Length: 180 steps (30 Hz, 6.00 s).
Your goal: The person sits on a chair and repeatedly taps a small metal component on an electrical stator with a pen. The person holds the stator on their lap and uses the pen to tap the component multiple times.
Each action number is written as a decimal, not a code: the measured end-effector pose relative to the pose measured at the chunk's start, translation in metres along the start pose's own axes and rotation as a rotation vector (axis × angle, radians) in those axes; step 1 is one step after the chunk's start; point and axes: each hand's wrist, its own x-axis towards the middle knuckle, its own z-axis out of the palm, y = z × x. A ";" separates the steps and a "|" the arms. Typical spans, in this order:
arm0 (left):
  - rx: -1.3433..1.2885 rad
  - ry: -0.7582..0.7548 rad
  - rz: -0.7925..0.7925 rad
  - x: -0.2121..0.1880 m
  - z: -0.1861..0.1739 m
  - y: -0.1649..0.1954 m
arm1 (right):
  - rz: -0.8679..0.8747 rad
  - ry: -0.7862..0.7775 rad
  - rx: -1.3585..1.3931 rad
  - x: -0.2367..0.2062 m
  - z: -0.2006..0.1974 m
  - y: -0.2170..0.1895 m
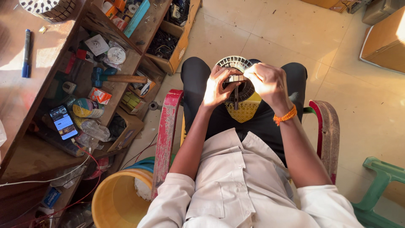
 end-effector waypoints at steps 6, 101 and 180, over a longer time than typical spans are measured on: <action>-0.032 0.023 -0.016 -0.002 0.002 0.001 | 0.022 -0.102 -0.012 0.013 0.002 0.014; -0.943 -0.508 -0.576 0.038 -0.021 -0.053 | 0.052 0.006 -0.038 0.005 0.024 -0.021; -0.969 -0.487 -0.537 0.034 -0.025 -0.048 | 0.254 -0.021 -0.093 -0.057 0.063 -0.014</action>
